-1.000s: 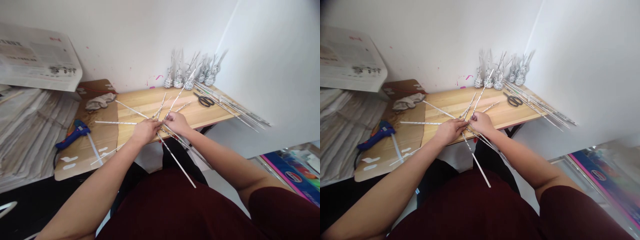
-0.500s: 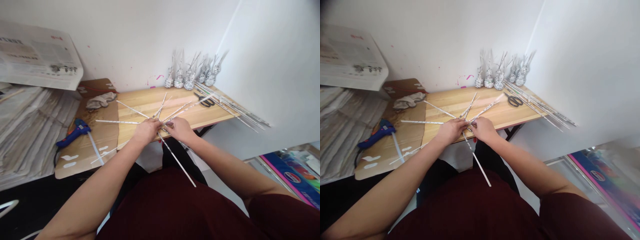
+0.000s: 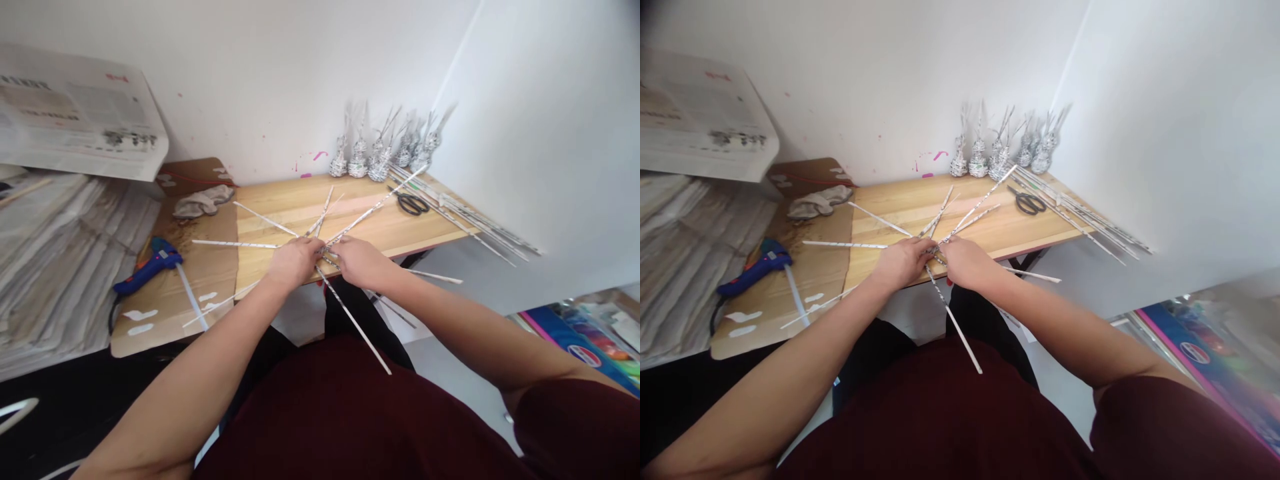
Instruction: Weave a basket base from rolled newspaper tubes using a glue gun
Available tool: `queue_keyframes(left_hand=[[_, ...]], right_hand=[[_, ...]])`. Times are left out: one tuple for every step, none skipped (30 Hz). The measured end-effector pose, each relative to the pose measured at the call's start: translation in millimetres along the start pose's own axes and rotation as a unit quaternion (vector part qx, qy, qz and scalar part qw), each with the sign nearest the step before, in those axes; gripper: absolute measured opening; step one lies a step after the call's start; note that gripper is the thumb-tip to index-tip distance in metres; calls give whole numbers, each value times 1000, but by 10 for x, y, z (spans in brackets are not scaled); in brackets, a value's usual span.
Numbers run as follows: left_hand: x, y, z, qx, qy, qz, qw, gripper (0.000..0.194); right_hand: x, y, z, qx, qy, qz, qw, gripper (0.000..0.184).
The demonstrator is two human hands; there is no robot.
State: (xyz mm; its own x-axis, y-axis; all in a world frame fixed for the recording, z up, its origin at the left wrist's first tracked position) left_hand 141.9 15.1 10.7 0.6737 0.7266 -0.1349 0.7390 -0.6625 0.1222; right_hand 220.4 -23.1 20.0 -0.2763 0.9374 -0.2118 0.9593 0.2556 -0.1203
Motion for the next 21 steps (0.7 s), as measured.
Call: queue_keyframes(left_hand=[[1, -4, 2, 0, 0, -1, 1000, 28], [3, -8, 3, -1, 0, -2, 1000, 28], [3, -9, 3, -2, 0, -1, 1000, 28], [3, -7, 2, -3, 2, 2, 1000, 28], [2, -2, -1, -4, 3, 5, 1000, 28], [0, 2, -1, -5, 3, 9, 1000, 28], [-2, 6, 0, -6, 2, 12, 1000, 28], [-4, 9, 2, -6, 1, 14, 1000, 28], [-7, 9, 6, -7, 0, 16, 1000, 29], [-9, 7, 8, -8, -1, 16, 1000, 29], [-12, 2, 9, -10, 1, 15, 1000, 29], [-13, -3, 9, -12, 3, 13, 1000, 30], [-11, -8, 10, -13, 4, 12, 1000, 30], [-7, -10, 13, -13, 5, 12, 1000, 30], [0, -10, 18, -12, 3, 14, 1000, 29], [10, -9, 27, -10, 0, 18, 1000, 29], [22, -9, 38, -7, -5, 22, 1000, 29], [36, -10, 53, -3, -13, 28, 1000, 30], [49, -12, 71, 2, -22, 35, 999, 31], [61, -14, 91, 7, -33, 44, 998, 34], [71, -15, 111, 11, -44, 54, 998, 37]], right_hand=[[7, 0, -3, 7, -8, 5, 1000, 21], [14, 3, 2, 13, -18, 13, 1000, 19], [20, 4, 8, 19, -27, 22, 999, 18], [26, -1, 13, 24, -34, 28, 999, 19], [32, -14, 12, 29, -36, 30, 998, 21], [38, -33, 7, 35, -34, 28, 998, 22], [43, -54, -1, 39, -29, 24, 999, 23], [46, -70, -7, 44, -24, 21, 999, 23], [46, -78, -8, 49, -20, 20, 998, 22], [42, -80, -5, 56, -19, 21, 998, 22], [34, -76, -1, 66, -17, 23, 997, 22], [21, -69, 4, 78, -16, 27, 996, 22], [4, -62, 10, 92, -16, 31, 995, 22], [-16, -57, 17, 105, -16, 35, 994, 22], [-38, -59, 25, 118, -16, 37, 992, 22], [-63, -67, 36, 129, -15, 37, 991, 22], [-89, -81, 51, 139, -15, 35, 990, 21], [-117, -101, 70, 150, -13, 29, 988, 20], [-147, -124, 91, 164, -9, 21, 986, 19], [-180, -145, 118, 182, -3, 10, 983, 18], [-215, -162, 153, 203, 3, 0, 979, 17]])
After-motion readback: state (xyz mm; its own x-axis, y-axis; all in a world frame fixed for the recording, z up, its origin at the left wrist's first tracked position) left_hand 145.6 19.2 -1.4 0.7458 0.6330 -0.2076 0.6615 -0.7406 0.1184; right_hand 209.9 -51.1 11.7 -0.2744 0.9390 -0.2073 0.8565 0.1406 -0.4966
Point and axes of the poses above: each hand's wrist, its own x-axis towards the middle knuckle, its own z-axis out of the palm, y = z × x, the point moved 10 cm from there along x, towards the middle knuckle, and after that the axes turned 14 degrees about -y, right-handed, at the moved point
